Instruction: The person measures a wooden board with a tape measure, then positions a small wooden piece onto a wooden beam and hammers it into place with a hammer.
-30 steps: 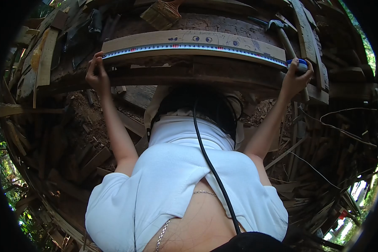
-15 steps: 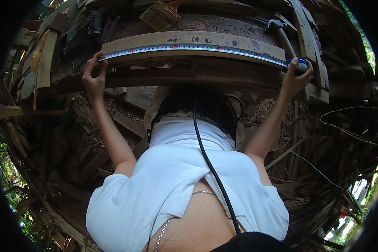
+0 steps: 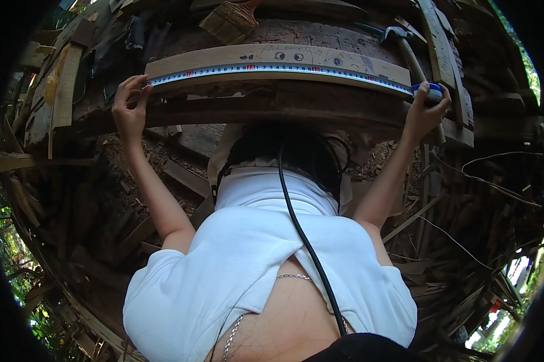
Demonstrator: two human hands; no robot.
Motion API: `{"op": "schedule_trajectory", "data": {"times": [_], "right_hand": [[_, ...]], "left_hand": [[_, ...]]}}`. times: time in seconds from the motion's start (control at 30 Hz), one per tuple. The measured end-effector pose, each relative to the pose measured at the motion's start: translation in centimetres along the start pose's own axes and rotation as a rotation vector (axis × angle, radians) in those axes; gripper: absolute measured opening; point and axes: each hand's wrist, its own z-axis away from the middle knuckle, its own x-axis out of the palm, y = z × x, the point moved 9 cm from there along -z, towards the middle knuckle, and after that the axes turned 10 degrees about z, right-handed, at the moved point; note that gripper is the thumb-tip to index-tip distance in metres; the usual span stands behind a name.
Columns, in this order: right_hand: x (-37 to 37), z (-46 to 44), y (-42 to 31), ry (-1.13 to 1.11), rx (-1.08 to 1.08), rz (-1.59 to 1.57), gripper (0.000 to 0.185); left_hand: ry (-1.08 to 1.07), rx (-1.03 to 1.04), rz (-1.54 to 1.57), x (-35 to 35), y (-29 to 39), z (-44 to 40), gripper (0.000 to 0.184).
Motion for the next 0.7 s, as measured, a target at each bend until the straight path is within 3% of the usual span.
{"op": "schedule_trajectory", "data": {"times": [0.7], "right_hand": [[-0.09, 0.04, -0.23, -0.028, 0.027, 0.009, 0.044]], "left_hand": [[-0.061, 0.017, -0.068, 0.22, 0.59, -0.53, 0.025]]}}
